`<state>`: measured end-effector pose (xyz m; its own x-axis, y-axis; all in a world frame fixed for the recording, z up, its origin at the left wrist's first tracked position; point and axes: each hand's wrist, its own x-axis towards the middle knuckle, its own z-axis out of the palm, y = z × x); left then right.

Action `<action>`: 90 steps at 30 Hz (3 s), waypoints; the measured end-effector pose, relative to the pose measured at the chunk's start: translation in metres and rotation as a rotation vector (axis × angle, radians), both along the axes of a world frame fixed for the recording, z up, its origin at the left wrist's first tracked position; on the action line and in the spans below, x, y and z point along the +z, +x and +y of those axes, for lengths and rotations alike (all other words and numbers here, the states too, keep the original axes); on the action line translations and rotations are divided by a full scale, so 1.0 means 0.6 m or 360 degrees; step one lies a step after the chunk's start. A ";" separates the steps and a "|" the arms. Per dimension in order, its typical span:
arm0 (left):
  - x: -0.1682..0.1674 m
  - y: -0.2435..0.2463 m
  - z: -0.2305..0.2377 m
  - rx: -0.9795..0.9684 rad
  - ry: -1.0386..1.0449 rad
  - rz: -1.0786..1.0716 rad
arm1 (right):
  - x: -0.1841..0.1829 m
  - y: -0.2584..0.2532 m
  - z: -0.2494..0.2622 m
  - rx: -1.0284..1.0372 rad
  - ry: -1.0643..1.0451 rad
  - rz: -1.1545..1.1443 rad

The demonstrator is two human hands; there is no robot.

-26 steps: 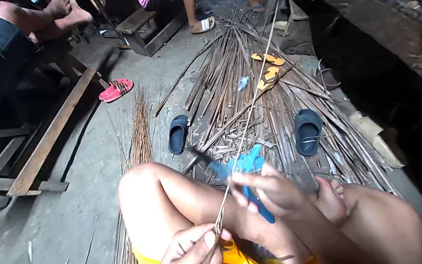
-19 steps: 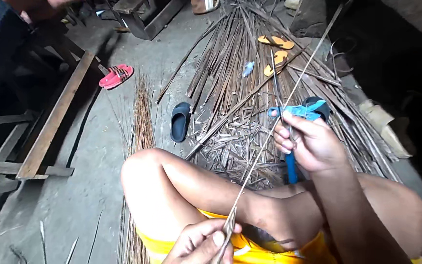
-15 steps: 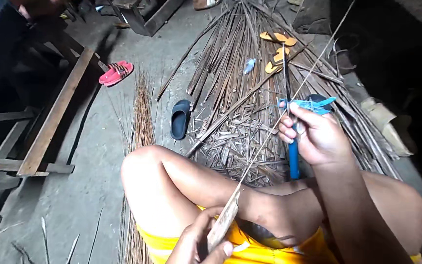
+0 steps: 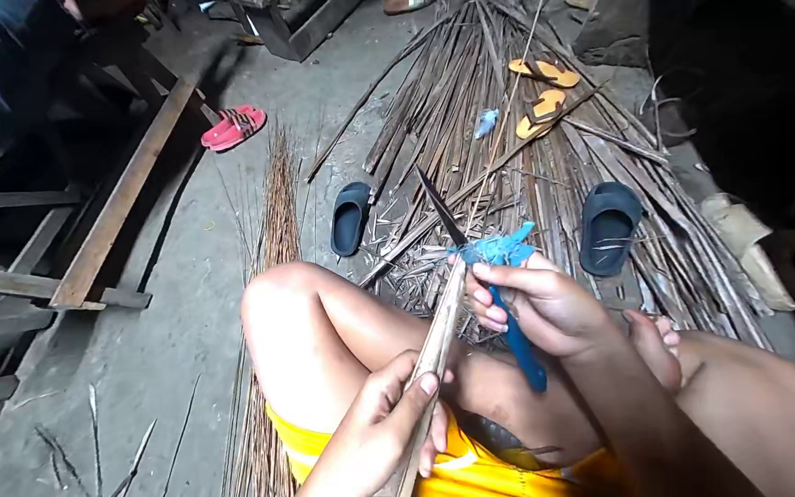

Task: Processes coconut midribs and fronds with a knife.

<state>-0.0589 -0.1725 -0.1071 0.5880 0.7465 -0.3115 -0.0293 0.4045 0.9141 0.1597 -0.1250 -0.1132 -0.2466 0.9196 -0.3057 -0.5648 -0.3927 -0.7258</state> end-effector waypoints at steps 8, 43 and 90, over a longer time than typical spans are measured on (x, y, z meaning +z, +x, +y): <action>0.010 0.005 0.046 -0.0053 -0.0100 -0.0355 | -0.030 -0.024 -0.020 0.0567 0.0397 0.0483; 0.036 0.020 0.051 -0.0066 -0.0182 -0.0604 | -0.024 -0.005 -0.023 0.0623 0.0663 0.0331; -0.053 0.014 0.055 -0.0166 -0.1071 -0.1400 | -0.041 0.017 0.010 0.0214 0.0411 -0.0209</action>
<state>-0.0506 -0.1394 -0.1388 0.8529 0.5162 -0.0780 -0.4965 0.8483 0.1843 0.1699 -0.1190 -0.1375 -0.3449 0.9329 -0.1033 -0.4155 -0.2504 -0.8745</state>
